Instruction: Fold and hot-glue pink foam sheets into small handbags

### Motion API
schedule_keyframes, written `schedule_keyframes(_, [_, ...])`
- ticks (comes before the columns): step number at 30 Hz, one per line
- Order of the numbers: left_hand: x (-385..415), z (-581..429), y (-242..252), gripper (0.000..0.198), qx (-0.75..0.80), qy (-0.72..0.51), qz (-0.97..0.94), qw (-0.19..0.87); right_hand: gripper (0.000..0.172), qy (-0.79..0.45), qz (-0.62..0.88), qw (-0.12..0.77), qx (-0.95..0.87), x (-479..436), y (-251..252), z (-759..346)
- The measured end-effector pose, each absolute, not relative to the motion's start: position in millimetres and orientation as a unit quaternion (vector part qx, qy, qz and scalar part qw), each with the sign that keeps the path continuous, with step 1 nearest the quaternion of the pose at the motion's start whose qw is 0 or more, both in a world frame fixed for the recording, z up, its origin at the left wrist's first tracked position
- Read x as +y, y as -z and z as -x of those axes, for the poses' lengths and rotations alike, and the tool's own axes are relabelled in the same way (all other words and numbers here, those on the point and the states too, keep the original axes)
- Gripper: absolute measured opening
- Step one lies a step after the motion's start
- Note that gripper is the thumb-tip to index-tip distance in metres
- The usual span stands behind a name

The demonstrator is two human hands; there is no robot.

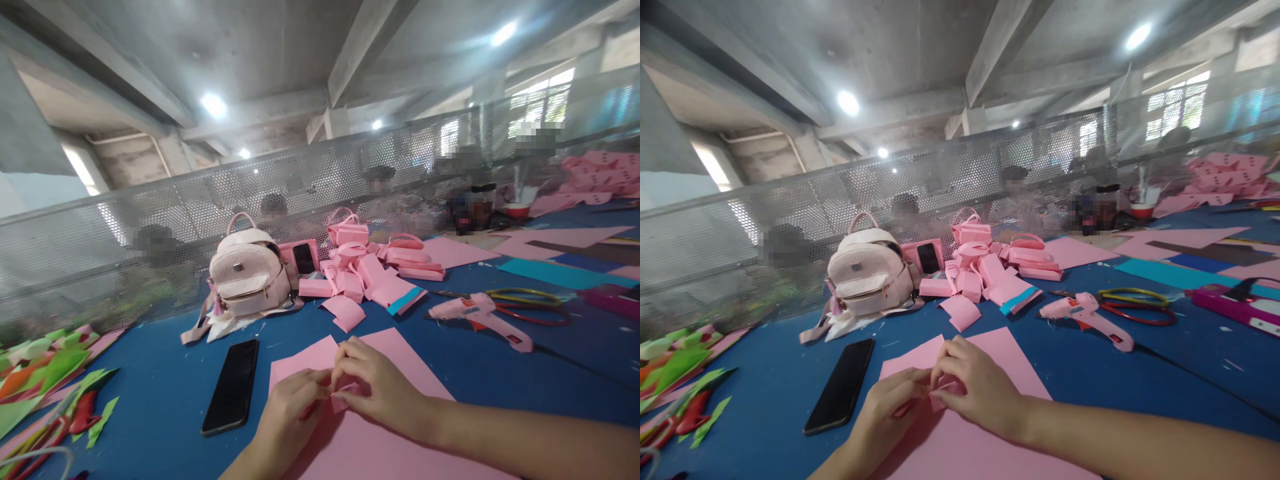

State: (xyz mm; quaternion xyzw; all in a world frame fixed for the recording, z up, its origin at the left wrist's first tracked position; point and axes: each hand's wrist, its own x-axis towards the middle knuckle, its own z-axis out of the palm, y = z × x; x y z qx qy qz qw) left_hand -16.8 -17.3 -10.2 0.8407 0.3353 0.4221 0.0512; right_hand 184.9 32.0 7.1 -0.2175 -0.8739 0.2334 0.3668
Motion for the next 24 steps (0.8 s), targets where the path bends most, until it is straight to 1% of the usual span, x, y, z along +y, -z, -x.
schedule_keyframes(6, [-17.9,15.1,8.9,0.026,0.351,-0.435,-0.828,0.051,0.007,-0.194,0.207,0.367,-0.886,31.2,-7.1,-185.0])
schedule_keyframes(12, [-20.6,13.4,7.7,0.032,0.378,-0.437,-0.816,0.030,0.008,-0.129,0.178,0.364,-0.905,33.4,-4.2,-185.3])
schedule_keyframes(19, [-19.7,13.4,10.5,0.027,0.391,-0.450,-0.802,-0.034,0.007,-0.071,0.151,0.351,-0.921,33.9,-7.2,-187.8])
schedule_keyframes(24, [-19.8,11.9,7.6,0.025,0.388,-0.444,-0.806,-0.056,0.009,-0.069,0.148,0.361,-0.918,34.6,-6.2,-187.8])
